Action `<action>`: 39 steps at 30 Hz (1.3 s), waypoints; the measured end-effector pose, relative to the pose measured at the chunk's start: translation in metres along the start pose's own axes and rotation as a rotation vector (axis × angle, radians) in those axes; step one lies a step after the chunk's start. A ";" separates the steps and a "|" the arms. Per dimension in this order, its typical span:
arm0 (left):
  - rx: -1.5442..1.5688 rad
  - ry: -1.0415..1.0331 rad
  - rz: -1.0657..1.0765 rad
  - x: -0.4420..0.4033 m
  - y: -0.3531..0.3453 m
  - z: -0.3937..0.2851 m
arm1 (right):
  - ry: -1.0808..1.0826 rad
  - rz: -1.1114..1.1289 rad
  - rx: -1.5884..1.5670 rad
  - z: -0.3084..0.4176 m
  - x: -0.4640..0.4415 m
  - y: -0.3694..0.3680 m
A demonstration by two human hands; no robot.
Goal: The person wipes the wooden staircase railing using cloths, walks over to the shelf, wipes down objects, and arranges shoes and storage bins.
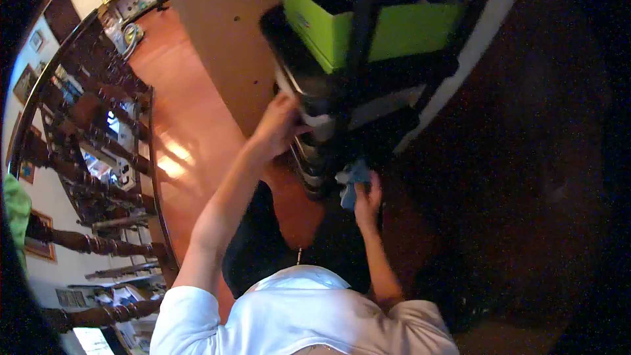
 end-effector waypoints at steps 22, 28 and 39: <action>-0.494 -0.937 -0.464 -0.045 0.066 -0.048 | 0.526 0.102 0.542 0.112 0.001 -0.043; -0.927 -0.904 -0.278 0.021 0.005 0.002 | 0.648 0.064 0.613 0.122 0.001 -0.014; -0.362 0.147 0.444 0.174 -0.032 0.156 | -0.584 0.508 0.167 -0.006 0.078 0.019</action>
Point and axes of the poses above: each hand's wrist, its own x-axis away from the middle knuckle, its own y-axis out of the back of the hand, z = x × y, the point moved 10 cm from there along -x, towards the middle knuckle, and after that the axes turned 13 degrees about -z, right-handed, at the moved point
